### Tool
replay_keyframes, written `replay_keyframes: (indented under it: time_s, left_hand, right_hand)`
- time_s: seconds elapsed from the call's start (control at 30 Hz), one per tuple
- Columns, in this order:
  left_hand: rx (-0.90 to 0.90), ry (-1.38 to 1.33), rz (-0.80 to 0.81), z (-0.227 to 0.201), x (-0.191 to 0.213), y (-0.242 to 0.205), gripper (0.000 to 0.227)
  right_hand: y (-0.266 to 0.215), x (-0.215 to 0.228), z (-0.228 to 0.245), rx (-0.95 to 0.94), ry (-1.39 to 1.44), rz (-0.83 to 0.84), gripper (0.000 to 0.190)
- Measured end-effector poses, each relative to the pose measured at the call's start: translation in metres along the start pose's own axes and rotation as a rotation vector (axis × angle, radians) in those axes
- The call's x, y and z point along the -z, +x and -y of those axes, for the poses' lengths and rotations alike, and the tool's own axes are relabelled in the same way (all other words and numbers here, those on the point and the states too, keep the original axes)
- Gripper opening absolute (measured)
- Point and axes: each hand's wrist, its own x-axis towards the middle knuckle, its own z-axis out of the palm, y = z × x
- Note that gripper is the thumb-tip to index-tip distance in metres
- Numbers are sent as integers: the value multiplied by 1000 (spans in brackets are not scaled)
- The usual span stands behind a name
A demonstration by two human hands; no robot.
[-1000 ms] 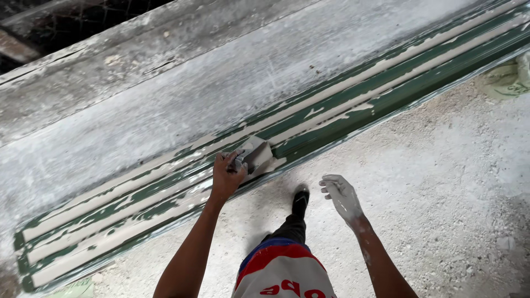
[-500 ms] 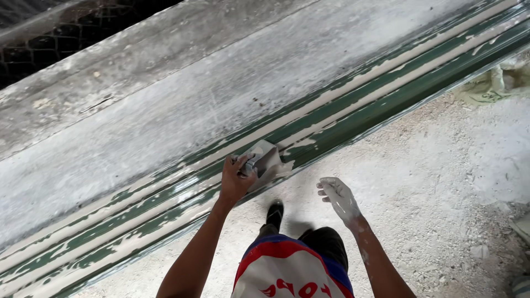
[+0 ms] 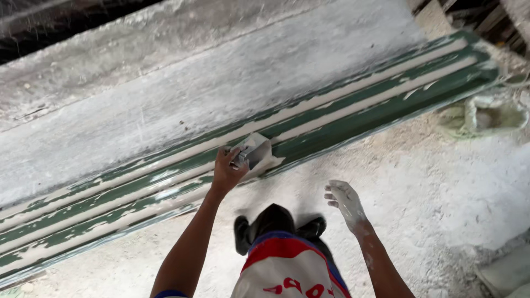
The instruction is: The person mixes a white plaster-like substance in a bowl, then uses a trowel to apply it onto a green corrugated metal sheet. The person repeatedly scoops material and spreads it along the sheet's ridges.
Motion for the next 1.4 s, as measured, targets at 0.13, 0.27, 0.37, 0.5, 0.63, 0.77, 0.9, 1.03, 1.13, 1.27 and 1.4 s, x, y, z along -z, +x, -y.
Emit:
replay_keyframes:
  time_s: [0.13,0.27,0.37,0.5,0.63,0.77,0.9,1.03,1.13,1.27,1.4]
  left_hand:
    - [59,-90,40,-41,-66,25,50]
    - [-27,-64,28,-80,-130,57,51]
    - [-104,38,6,-106,-177,75,51]
    - [-54,69,53,-140,-236,107,54]
    - [-91,49,44,-177,-286,127,53]
    - [-74,30,85,-212,-332,153,53]
    - [-42,46,107,-246,-377,179,59]
    - [-65,55,38,-275,-433,190,57]
    - [-6,24,-12,-302,-474,204,55]
    - [-5,-35,-94,-341,-530,214,54]
    - [77,17,-101,-370,-581,225,56]
  right_hand:
    - [23,75,26,-37,-4,-20,34]
    - [62,131,53,-60,75,-33,32]
    - [93,172,70,-57,67,-2,32]
    - [139,228,103,-78,43,12,33]
    - [160,290,131,-124,29,-17,32]
    - [191,352,158,-118,38,-38,31]
    - [224,407,169,-183,75,-52,31]
    - [260,468,168,-214,69,5,30]
    - [299,504,182,-228,40,35,28]
    - [328,551,205,-239,87,121,28]
    - [346,577,221,-272,39,203,30]
